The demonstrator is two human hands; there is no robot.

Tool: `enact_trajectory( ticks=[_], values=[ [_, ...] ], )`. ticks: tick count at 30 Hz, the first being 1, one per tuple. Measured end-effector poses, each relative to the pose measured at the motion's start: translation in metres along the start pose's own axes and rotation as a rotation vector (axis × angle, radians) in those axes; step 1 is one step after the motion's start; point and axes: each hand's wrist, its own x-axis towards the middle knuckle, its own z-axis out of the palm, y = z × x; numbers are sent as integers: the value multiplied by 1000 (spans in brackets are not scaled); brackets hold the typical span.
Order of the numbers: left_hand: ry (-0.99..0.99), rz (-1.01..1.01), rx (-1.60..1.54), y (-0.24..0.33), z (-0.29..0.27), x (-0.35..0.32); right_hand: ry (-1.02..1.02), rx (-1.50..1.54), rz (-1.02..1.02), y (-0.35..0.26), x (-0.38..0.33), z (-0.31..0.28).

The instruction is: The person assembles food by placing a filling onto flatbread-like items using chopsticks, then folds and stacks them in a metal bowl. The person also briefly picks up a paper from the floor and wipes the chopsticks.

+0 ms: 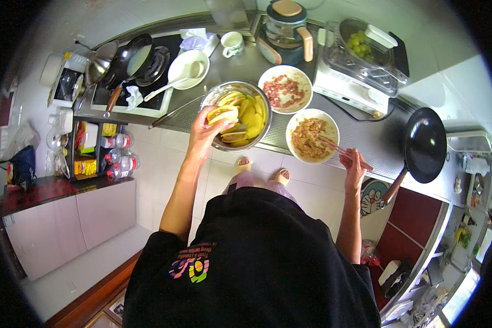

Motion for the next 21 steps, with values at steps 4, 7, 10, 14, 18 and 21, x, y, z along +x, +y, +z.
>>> enact_trajectory(
  ticks=[4, 7, 10, 14, 18, 21],
  values=[
    [72, 23, 187, -9, -42, 1, 48, 72, 127, 7, 0, -1],
    [122, 4, 171, -25, -55, -1, 45, 83, 216, 8, -2, 0],
    [110, -61, 157, -34, -62, 3, 35, 109, 321, 3, -12, 4],
    [116, -93, 113, -39, -69, 8, -59, -36, 439, -24, -48, 21],
    [120, -105, 60, -39, -76, 14, -251, -335, 253, -57, -75, 90],
    [104, -111, 28, -39, -82, 18, -543, -721, -71, -61, -73, 169]
  ],
)
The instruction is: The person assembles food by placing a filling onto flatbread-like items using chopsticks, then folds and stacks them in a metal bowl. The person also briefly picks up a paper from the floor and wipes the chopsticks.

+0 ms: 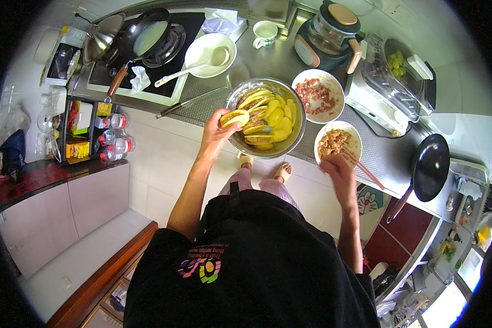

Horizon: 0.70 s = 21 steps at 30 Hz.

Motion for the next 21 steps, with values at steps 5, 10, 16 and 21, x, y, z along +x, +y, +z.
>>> enact_trajectory(
  ticks=[5, 10, 16, 21],
  values=[
    [-58, 34, 27, 2, -12, 4, -160, -311, -269, -9, 94, 96],
    [-34, 56, 20, 1, -19, 4, -305, -815, -465, 43, 148, 145],
    [-11, 20, -28, 2, -26, 0, -419, -1191, -471, 69, 156, 159],
    [2, 33, -83, 1, -27, -5, -90, -211, 134, 53, 152, 165]
  ],
)
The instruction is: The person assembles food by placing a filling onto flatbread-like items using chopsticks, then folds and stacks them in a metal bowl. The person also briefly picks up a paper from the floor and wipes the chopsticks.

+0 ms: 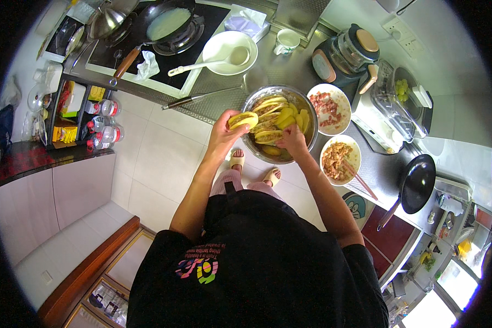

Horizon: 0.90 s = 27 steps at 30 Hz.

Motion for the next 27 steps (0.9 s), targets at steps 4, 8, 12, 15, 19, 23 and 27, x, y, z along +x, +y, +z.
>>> enact_trajectory(
  ticks=[4, 8, 12, 15, 19, 23, 27],
  values=[
    [-7, 19, 36, -3, 1, -2, -136, 284, 116, -14, -9, -7],
    [-6, 28, 68, -6, 5, -6, -258, -121, -261, -18, -18, -12],
    [-18, 19, 65, -8, 8, -8, -342, -262, -520, -15, -22, -10],
    [-11, 11, 58, -8, 11, -10, -291, -375, -621, -11, -23, -7],
    [-10, 0, 55, -7, 15, -12, -411, -501, -546, -13, -20, -1],
    [-10, -43, 137, -6, 21, -17, -557, -575, -521, -21, -16, -8],
    [-118, 13, 409, -11, 34, -17, -602, -558, -610, -28, -15, -16]
  ],
)
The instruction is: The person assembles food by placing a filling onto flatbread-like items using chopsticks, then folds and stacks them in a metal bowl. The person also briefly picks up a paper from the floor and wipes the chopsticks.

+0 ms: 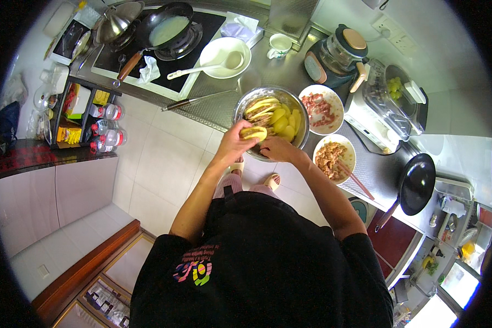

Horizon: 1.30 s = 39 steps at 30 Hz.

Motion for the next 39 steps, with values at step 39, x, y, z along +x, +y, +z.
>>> enact_trajectory(
  ticks=[39],
  values=[
    [-125, 235, 1271, -15, 74, 43, 877, 284, 168, 28, -61, -64]
  ],
)
